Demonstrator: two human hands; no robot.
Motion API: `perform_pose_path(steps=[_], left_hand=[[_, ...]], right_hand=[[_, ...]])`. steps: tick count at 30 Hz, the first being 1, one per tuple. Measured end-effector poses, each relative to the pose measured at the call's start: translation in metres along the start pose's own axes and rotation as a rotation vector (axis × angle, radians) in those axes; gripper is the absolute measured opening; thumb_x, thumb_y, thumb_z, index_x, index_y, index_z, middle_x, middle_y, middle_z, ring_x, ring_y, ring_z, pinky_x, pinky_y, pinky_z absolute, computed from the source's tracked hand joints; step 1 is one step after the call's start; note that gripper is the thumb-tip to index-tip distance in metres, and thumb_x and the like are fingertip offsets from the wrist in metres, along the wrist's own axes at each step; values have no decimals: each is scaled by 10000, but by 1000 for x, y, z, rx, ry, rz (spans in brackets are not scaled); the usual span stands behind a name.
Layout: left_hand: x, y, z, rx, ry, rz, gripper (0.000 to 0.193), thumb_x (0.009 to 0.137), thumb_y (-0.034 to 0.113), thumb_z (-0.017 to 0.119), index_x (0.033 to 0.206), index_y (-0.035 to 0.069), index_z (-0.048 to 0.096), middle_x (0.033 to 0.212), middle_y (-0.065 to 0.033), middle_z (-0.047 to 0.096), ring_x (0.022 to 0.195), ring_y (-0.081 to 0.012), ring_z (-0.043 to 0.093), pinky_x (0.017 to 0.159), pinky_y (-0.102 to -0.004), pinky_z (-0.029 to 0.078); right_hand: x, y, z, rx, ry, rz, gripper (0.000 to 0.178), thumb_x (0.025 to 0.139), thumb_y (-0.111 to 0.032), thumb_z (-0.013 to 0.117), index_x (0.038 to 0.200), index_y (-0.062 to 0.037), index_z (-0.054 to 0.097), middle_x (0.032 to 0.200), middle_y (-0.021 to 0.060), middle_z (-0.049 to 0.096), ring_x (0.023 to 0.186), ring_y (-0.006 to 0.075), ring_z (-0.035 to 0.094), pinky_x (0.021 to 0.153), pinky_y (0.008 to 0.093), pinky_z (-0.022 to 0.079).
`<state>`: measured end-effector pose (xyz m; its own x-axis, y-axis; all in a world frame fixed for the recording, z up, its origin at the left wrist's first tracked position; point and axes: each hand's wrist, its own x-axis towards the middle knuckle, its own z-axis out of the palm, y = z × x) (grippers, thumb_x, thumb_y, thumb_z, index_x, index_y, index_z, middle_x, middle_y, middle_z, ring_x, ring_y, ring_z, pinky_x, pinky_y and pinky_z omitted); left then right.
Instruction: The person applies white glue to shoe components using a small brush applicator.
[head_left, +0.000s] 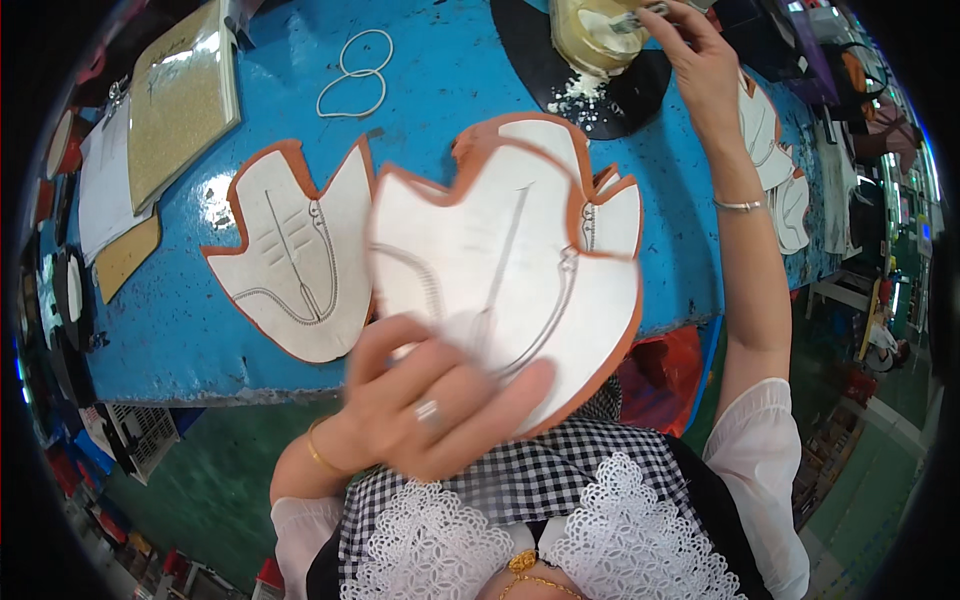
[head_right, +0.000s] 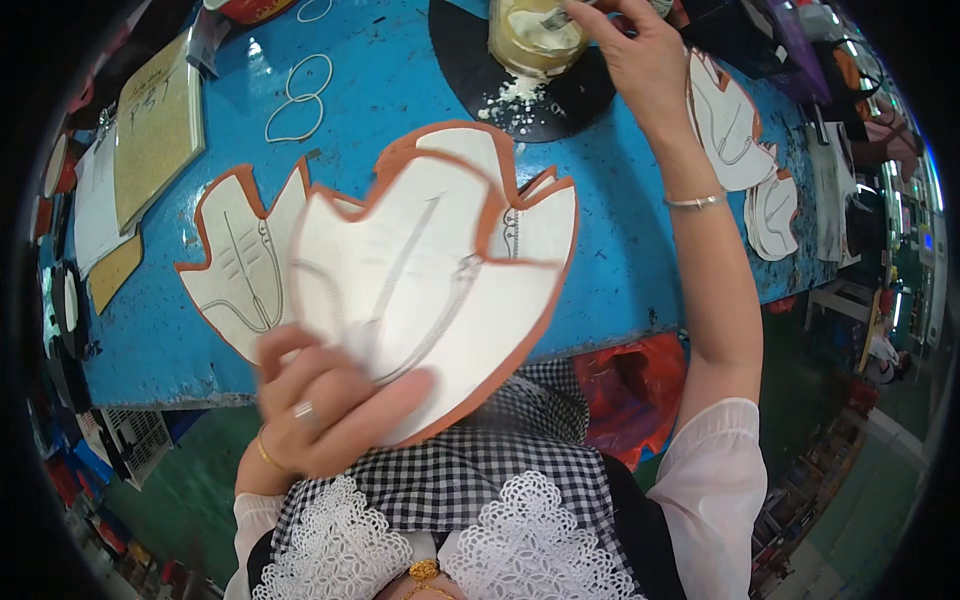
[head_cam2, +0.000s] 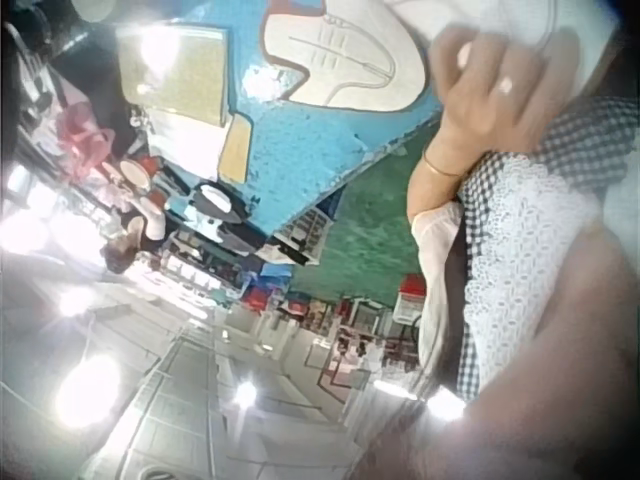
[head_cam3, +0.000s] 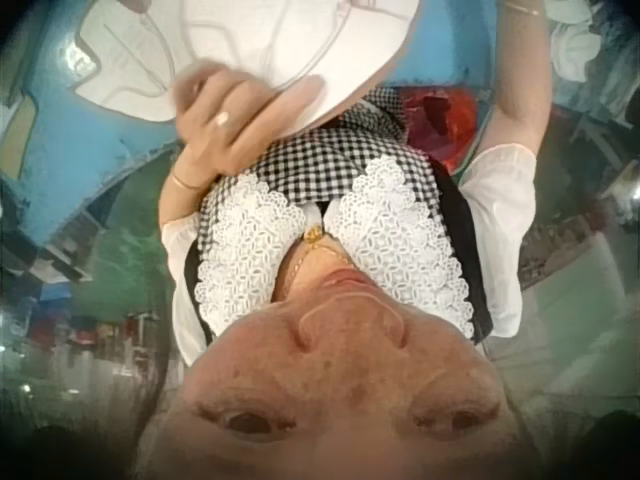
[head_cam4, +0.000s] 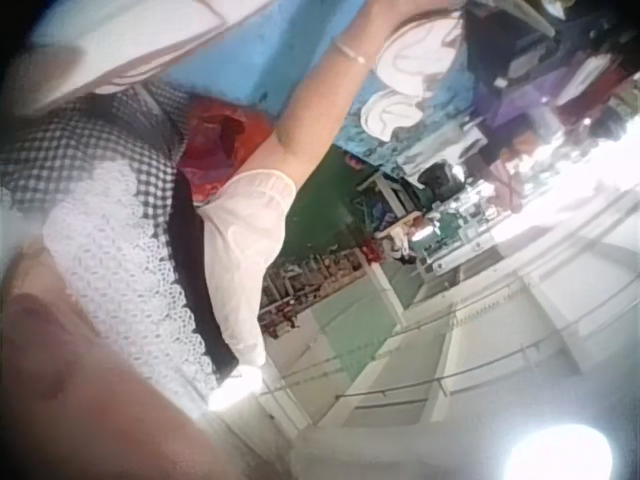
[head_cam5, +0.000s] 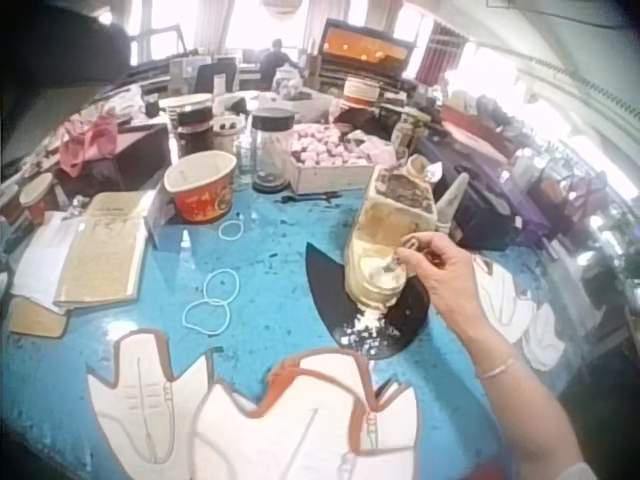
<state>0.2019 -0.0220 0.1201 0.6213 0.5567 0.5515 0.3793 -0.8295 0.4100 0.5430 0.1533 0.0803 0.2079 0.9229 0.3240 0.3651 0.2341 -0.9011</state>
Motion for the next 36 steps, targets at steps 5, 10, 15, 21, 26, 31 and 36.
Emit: perform_pose_path(steps=[5,10,15,21,26,31,36], left_hand=[[-36,-19,-41,276,242,-134,302,639,146,797,918,100,694,750,-4,501,682,-187,515,757,-423,423],[-61,-57,-37,485,72,-303,408,631,118,793,1035,158,742,816,10,547,756,-218,542,796,-424,429],[-40,-29,-7,-214,-52,-274,424,647,83,827,1055,88,713,1095,-97,657,925,-263,626,782,-397,486],[-13,1,37,-297,-131,-130,390,683,171,830,1045,84,715,1189,-62,661,991,-230,623,779,-360,488],[-10,1,47,-191,-206,-106,438,706,253,815,1091,79,699,1173,-47,643,987,-223,614,769,-349,460],[-5,5,45,-139,-222,-83,427,704,235,809,1074,54,696,1147,-52,636,971,-214,612,765,-347,462],[-2,8,43,-123,-241,-88,432,671,180,808,1067,53,695,1138,-63,632,971,-212,614,770,-349,465]], right_hand=[[3,-15,5,-560,-16,-153,169,862,-117,765,972,-6,700,841,2,621,698,81,515,645,245,436],[2,-16,-6,-625,-81,-235,165,863,-113,761,980,-13,700,833,6,612,701,87,522,656,241,440],[-20,-32,-15,-46,-92,74,145,905,-114,735,1007,-21,687,856,-30,626,730,57,529,661,222,438],[-108,-79,2,26,-521,183,199,920,-121,705,1086,-14,684,959,30,687,883,92,647,785,235,526],[-127,-80,18,-218,-594,-63,201,865,-127,750,1028,-25,693,863,48,648,784,121,626,683,253,527],[-108,-62,28,-286,-411,-216,218,838,-145,775,1021,-49,705,809,49,619,735,140,606,588,273,514],[-122,-80,19,-414,-494,-294,228,813,-128,791,1014,-58,708,813,49,633,731,126,604,608,268,486]])
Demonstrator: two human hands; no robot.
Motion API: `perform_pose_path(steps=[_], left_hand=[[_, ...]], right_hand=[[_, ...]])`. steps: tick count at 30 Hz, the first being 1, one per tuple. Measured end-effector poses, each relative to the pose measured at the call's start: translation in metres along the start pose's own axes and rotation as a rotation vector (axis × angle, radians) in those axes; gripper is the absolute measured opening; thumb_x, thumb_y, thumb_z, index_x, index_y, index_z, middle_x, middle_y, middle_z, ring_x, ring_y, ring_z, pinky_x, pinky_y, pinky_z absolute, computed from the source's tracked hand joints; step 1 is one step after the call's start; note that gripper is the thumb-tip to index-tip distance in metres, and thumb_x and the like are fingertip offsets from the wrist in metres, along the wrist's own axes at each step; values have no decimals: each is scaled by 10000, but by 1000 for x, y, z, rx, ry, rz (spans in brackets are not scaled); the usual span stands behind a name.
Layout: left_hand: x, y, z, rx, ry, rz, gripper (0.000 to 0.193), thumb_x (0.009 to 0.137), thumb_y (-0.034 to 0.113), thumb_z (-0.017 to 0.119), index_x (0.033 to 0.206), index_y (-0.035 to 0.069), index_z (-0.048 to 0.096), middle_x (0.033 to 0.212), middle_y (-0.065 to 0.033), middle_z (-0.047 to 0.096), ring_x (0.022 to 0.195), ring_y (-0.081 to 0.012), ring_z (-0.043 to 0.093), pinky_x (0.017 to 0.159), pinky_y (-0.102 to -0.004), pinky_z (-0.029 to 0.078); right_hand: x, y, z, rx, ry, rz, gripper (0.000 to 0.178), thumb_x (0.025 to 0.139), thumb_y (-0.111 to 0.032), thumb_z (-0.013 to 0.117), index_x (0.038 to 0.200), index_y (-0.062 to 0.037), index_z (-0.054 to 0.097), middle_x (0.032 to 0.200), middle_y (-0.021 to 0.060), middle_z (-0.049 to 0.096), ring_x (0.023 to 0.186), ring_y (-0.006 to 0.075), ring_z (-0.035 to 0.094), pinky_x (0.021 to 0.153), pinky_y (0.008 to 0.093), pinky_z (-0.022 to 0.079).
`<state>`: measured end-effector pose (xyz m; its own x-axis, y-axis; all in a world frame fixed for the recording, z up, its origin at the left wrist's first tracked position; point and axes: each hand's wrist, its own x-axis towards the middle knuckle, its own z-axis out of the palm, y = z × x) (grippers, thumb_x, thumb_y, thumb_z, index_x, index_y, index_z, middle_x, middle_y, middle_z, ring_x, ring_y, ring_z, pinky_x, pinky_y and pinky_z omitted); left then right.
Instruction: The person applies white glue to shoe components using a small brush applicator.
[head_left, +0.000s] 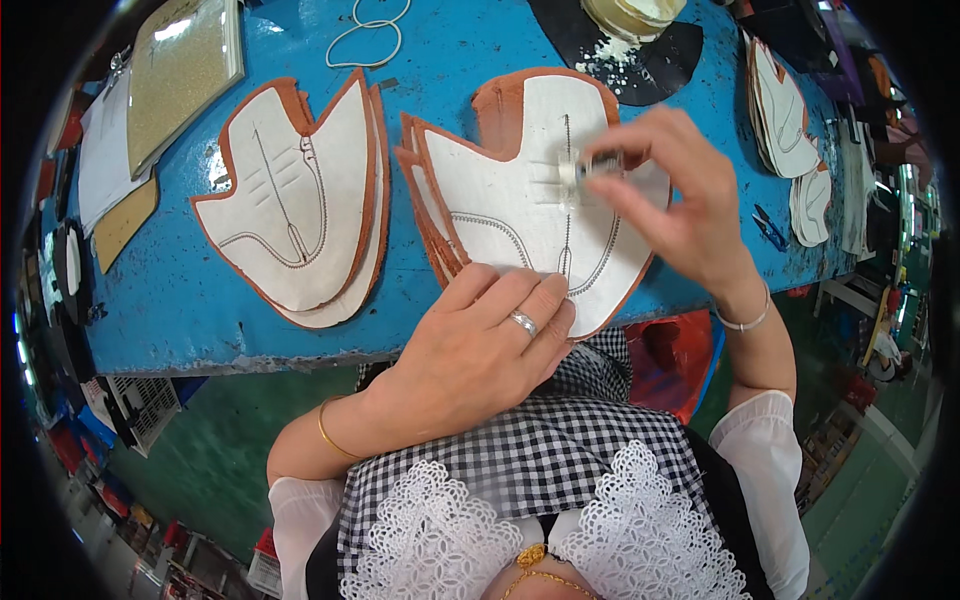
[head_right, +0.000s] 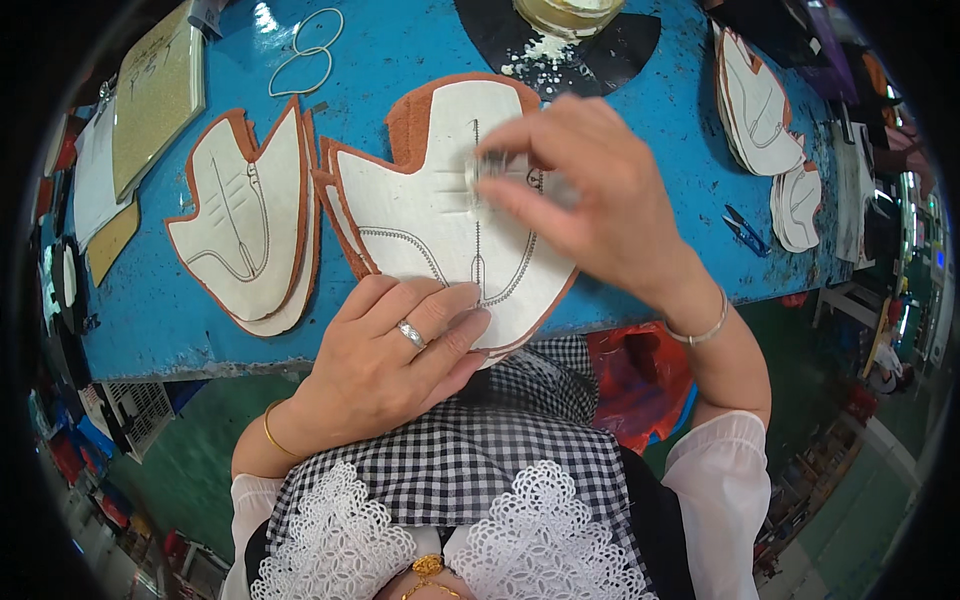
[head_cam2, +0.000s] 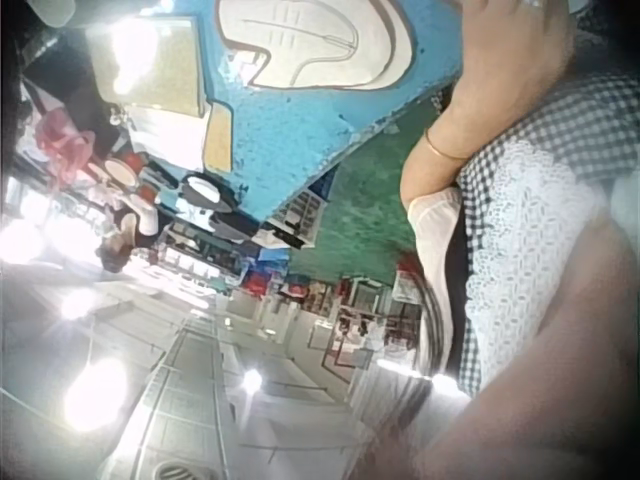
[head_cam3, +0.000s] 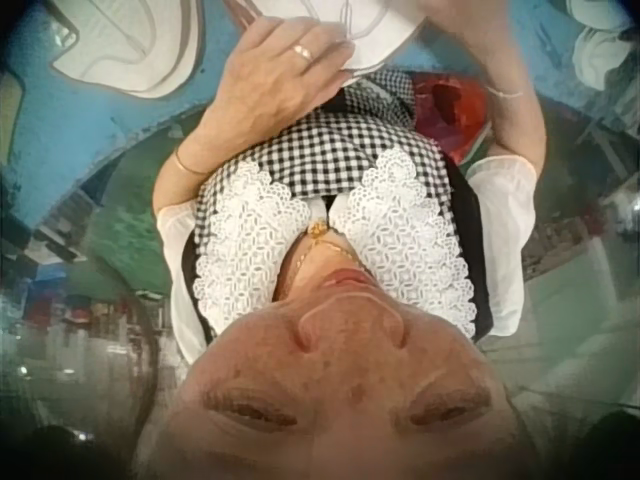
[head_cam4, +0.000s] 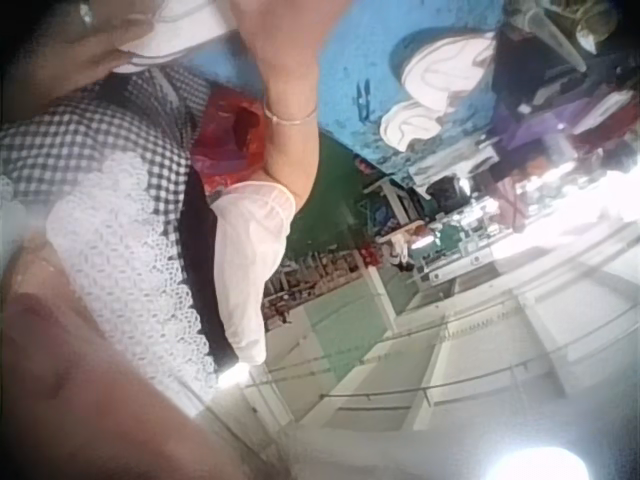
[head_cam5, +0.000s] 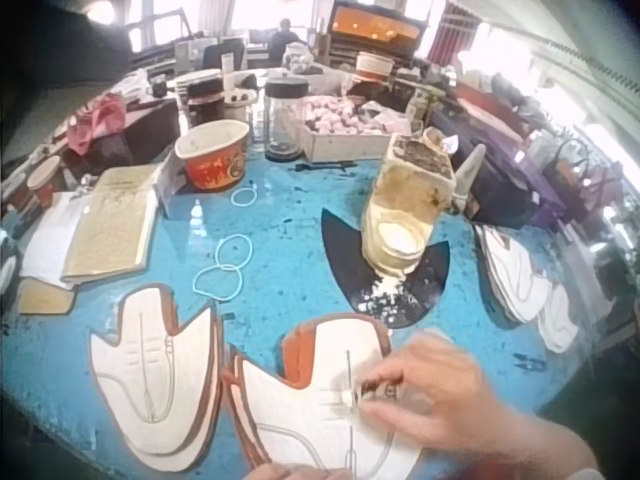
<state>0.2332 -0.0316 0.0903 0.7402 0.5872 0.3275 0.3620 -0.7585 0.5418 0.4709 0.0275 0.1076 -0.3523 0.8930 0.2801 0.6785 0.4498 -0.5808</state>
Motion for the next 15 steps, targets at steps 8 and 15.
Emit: perform_pose_path(steps=[8,15], left_hand=[[8,6,-5,61,-82,-25,435,666,118,734,1092,48,678,1107,-88,624,938,-229,600,812,-394,454],[10,2,-5,68,-31,-20,389,725,96,665,1110,38,678,999,-82,606,910,-234,590,823,-414,457]], right_hand=[[-21,5,-13,552,187,286,209,908,-90,716,1096,-9,674,984,13,689,868,75,617,802,220,474],[-29,25,-10,729,363,349,213,988,-135,636,1144,8,653,1015,29,677,898,71,581,828,224,470]])
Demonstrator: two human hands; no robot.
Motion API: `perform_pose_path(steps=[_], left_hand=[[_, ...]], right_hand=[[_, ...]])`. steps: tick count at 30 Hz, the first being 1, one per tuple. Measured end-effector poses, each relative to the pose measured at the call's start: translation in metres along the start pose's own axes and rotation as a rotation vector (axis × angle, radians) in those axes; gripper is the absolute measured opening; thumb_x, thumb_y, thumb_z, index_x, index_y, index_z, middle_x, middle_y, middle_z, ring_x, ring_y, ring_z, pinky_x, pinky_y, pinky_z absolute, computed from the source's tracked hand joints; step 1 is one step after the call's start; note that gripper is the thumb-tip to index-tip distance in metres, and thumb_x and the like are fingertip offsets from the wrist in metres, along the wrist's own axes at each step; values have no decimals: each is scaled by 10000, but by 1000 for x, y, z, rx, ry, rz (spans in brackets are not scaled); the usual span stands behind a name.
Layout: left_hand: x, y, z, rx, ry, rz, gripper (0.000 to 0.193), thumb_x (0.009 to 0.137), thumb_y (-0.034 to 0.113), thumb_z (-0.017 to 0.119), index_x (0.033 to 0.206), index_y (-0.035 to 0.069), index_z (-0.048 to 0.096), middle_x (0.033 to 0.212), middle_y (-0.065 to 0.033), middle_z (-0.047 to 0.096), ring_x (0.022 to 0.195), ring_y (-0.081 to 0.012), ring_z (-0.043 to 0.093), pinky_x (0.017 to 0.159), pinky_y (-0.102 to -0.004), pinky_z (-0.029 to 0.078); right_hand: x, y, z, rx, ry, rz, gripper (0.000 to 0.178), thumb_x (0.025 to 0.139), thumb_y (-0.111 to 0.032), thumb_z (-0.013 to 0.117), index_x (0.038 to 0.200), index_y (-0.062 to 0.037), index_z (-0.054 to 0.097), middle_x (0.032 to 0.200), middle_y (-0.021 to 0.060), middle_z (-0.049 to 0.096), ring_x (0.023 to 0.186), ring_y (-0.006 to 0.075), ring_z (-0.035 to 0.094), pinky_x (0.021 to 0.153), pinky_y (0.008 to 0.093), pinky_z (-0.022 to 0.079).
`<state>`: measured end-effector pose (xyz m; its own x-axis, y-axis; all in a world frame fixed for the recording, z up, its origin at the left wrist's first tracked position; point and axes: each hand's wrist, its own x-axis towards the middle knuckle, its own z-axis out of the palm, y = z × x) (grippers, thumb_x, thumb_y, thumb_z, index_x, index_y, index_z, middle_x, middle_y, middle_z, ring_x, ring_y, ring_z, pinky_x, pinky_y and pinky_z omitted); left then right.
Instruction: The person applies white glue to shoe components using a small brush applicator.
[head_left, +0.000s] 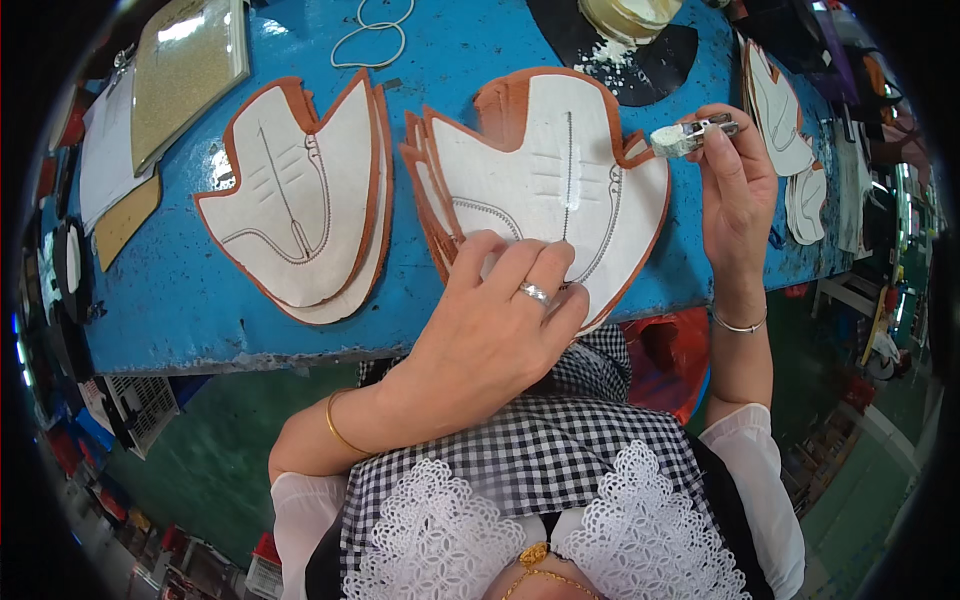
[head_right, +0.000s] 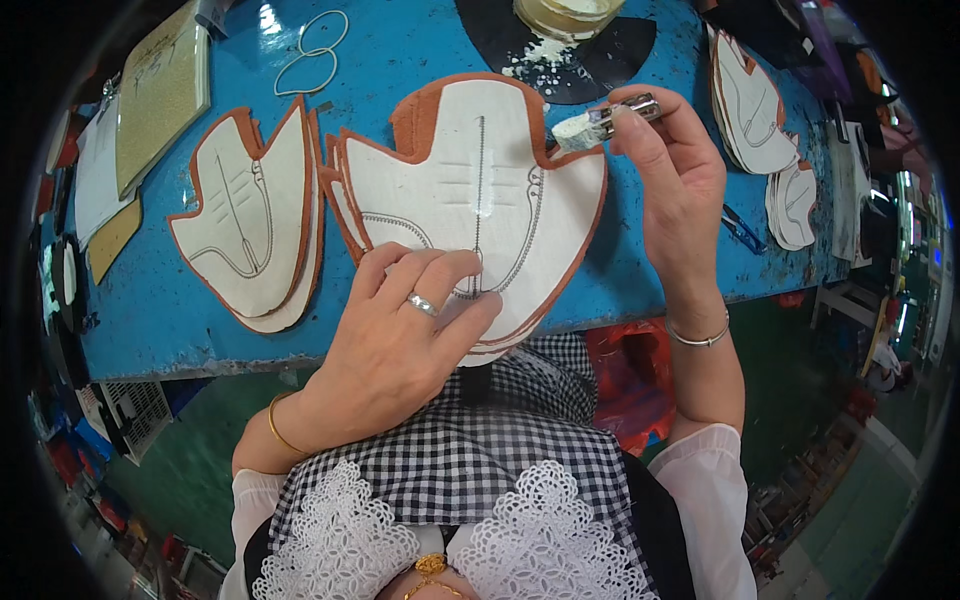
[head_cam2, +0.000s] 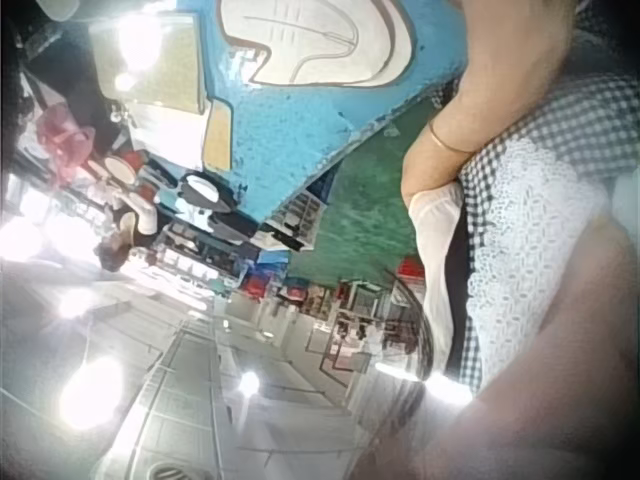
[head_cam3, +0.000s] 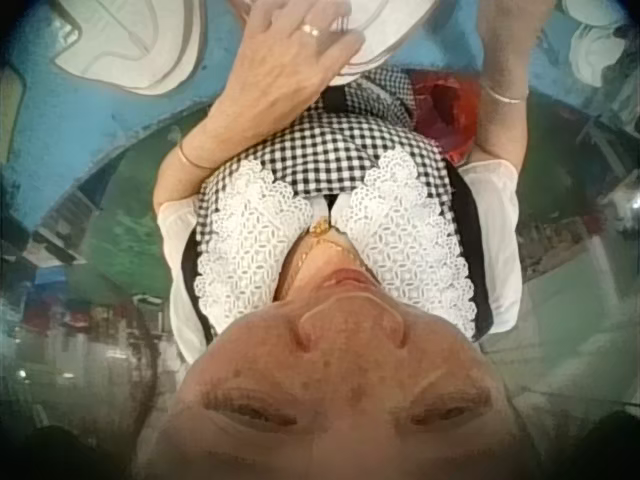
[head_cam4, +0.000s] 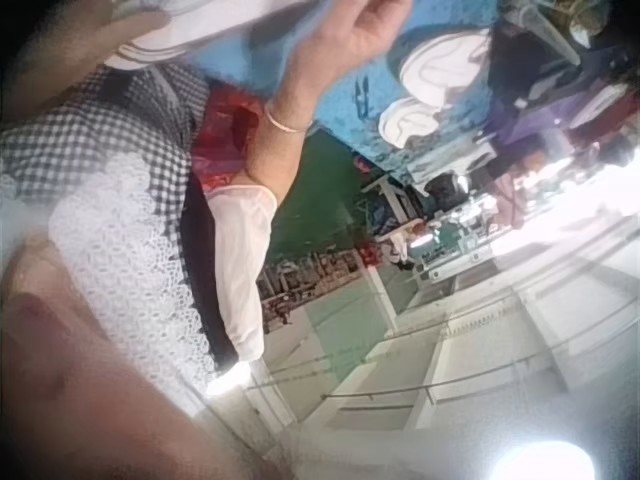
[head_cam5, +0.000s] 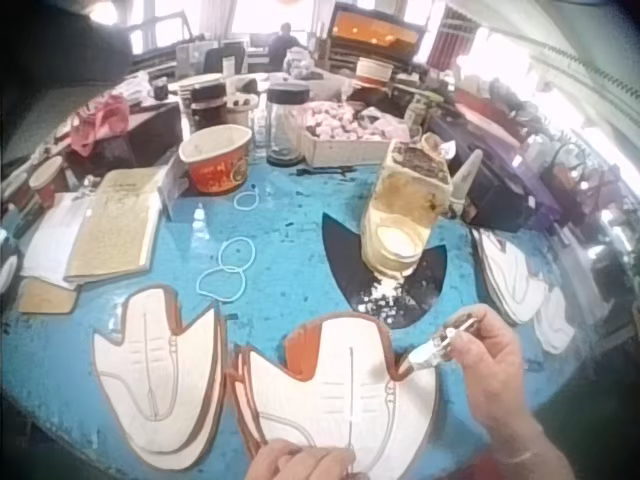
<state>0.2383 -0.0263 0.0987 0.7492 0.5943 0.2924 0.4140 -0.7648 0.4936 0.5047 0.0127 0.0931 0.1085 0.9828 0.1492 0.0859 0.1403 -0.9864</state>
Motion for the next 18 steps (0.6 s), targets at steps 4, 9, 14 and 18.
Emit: perform_pose_path(steps=[4,9,14,18], left_hand=[[1,-2,-1,8,26,-44,335,744,90,636,1071,55,698,919,-50,588,860,-218,591,808,-404,475],[-23,-18,-29,98,279,27,326,693,144,668,1004,80,738,781,-2,543,761,-190,570,768,-371,482],[-72,-53,-59,367,509,-178,412,597,149,787,1002,84,762,770,-13,558,748,-212,582,766,-411,502],[-78,-65,-48,379,346,-419,452,599,127,849,1035,74,744,922,-47,619,861,-236,620,781,-404,499]], right_hand=[[-5,2,0,46,33,14,223,997,-143,621,1153,14,647,1024,30,673,900,72,573,817,227,465],[-8,6,-4,113,62,30,227,1006,-134,601,1172,16,635,1042,38,669,907,76,576,818,234,463],[-9,1,2,17,5,37,205,1000,-112,602,1161,10,634,1032,44,683,910,73,593,823,238,473],[-12,-3,18,-45,-44,88,189,965,-76,640,1134,9,643,1010,36,686,891,69,594,811,228,470]])
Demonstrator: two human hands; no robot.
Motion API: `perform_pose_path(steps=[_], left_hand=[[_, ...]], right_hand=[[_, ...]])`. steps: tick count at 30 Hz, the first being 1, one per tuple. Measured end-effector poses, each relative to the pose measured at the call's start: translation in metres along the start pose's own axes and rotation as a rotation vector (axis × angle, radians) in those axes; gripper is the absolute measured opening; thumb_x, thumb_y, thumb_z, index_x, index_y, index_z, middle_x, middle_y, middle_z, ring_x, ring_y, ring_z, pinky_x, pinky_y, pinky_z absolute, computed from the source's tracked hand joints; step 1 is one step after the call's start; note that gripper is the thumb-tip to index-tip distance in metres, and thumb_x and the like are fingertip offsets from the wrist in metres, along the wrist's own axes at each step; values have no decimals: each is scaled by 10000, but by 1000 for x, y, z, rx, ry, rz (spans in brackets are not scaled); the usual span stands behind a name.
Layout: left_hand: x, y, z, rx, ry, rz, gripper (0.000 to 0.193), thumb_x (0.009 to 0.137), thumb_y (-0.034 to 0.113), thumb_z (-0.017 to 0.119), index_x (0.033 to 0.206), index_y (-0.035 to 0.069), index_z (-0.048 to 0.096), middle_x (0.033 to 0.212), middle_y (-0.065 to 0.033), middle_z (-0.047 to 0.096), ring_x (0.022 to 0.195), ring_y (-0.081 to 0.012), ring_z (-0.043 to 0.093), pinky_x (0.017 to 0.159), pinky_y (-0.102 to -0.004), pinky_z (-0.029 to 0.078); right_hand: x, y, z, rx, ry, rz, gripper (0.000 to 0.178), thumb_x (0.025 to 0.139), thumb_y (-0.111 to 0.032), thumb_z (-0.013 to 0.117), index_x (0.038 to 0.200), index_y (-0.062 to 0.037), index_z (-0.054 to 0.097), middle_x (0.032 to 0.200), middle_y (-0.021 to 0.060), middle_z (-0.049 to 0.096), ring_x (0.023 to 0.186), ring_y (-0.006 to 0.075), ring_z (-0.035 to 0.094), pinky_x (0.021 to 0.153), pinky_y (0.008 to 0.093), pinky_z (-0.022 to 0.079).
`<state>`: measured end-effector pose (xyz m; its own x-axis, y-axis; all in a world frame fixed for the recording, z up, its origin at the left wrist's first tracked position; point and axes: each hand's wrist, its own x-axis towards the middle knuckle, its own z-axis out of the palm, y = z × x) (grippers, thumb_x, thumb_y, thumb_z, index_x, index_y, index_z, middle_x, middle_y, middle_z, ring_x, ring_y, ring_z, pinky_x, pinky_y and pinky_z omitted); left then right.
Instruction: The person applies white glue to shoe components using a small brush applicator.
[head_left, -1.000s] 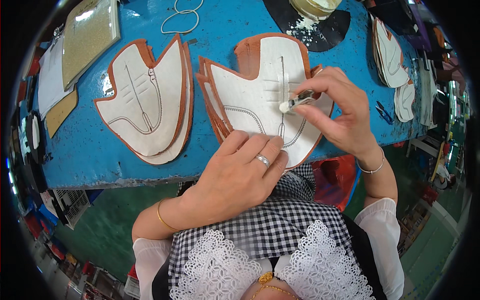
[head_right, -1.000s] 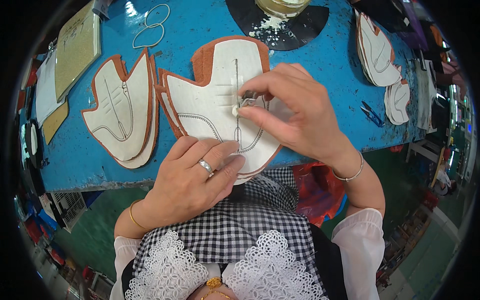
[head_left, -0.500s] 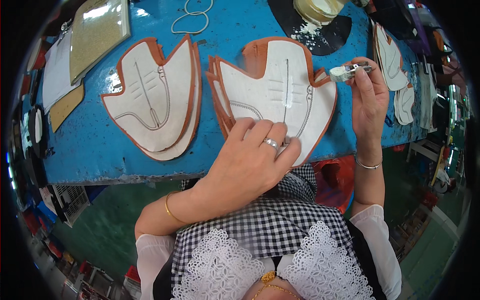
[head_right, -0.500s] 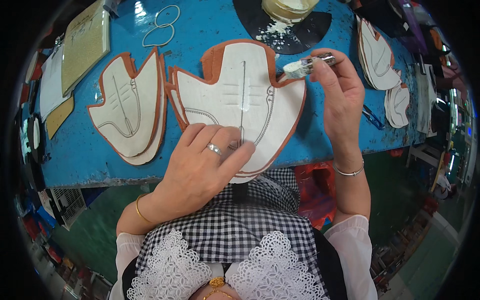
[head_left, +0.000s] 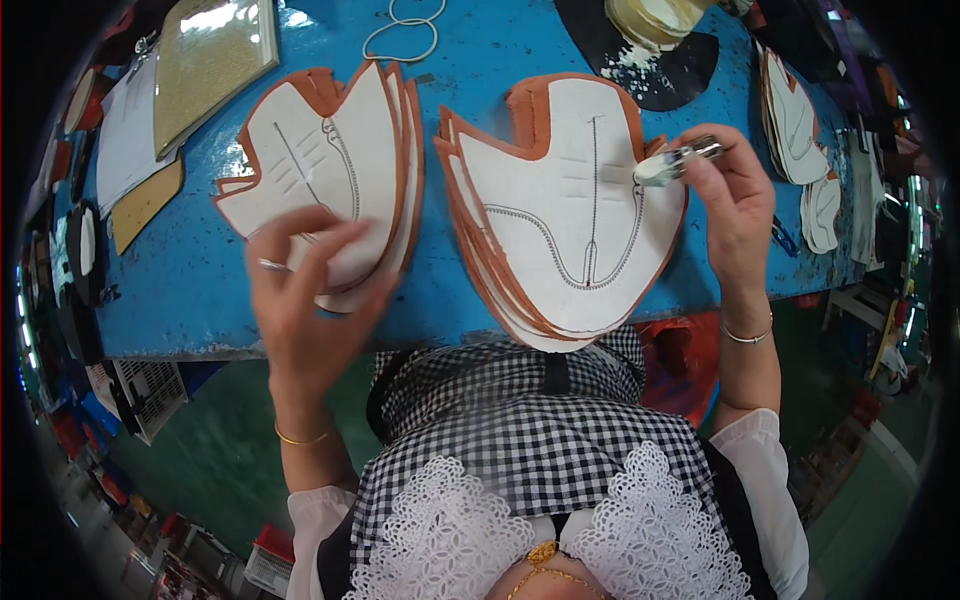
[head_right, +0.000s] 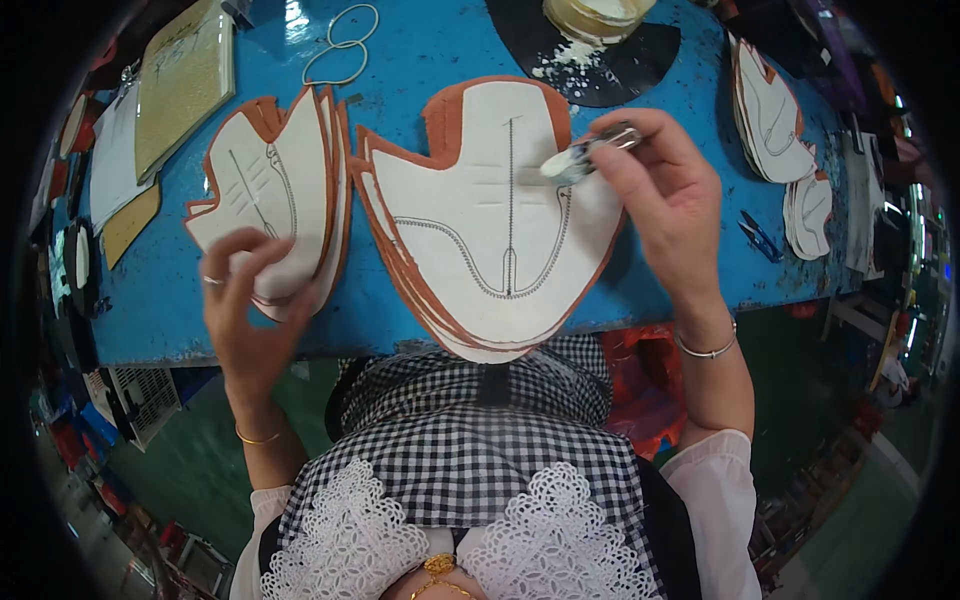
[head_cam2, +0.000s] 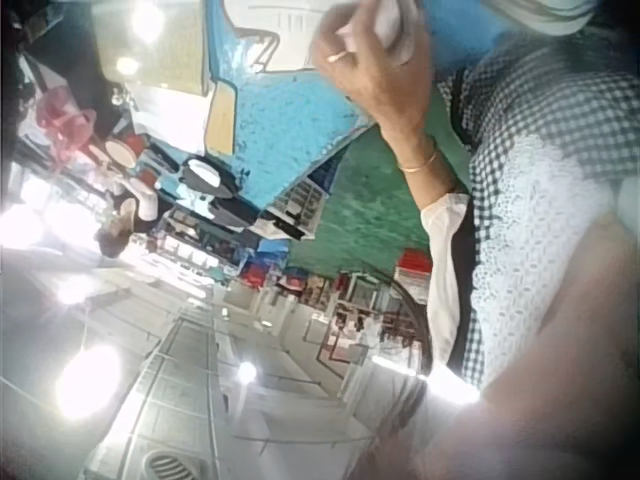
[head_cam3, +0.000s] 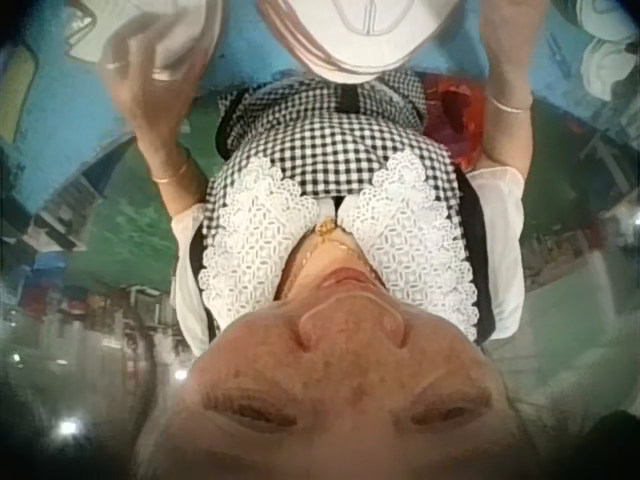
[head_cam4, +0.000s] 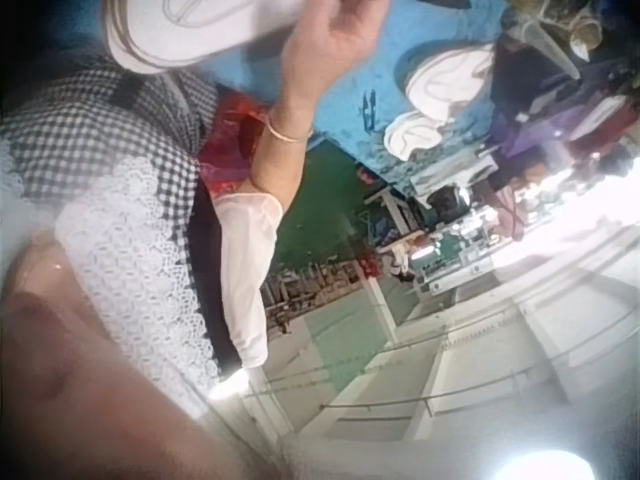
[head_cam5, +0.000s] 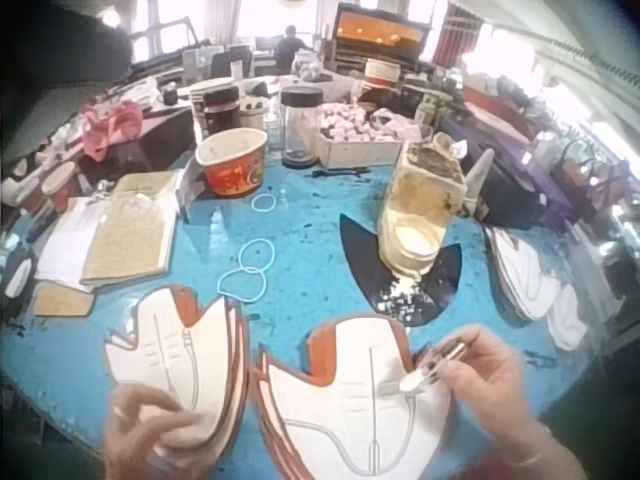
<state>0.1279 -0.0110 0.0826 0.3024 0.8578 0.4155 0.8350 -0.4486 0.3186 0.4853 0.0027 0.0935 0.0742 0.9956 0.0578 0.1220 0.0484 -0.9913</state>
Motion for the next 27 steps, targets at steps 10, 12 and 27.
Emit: perform_pose_path(steps=[10,12,27], left_hand=[[4,95,43,-589,-316,368,404,721,214,802,1078,64,684,1172,-38,648,1010,-221,618,817,-356,462],[6,96,44,-564,-326,399,406,715,215,806,1070,61,685,1165,-40,648,1003,-218,616,810,-358,462],[25,102,39,-390,-358,512,331,769,122,632,1083,41,691,1011,-79,631,898,-210,610,758,-350,450]], right_hand=[[16,-3,24,-698,-255,-376,225,800,-144,788,996,-67,707,801,28,638,713,163,579,681,308,456],[27,3,25,-684,-183,-371,226,799,-150,790,994,-71,707,789,23,633,713,172,581,687,308,454],[50,-19,-8,-444,-68,-356,171,858,-114,751,1010,-43,719,858,28,674,785,96,606,751,235,481]])
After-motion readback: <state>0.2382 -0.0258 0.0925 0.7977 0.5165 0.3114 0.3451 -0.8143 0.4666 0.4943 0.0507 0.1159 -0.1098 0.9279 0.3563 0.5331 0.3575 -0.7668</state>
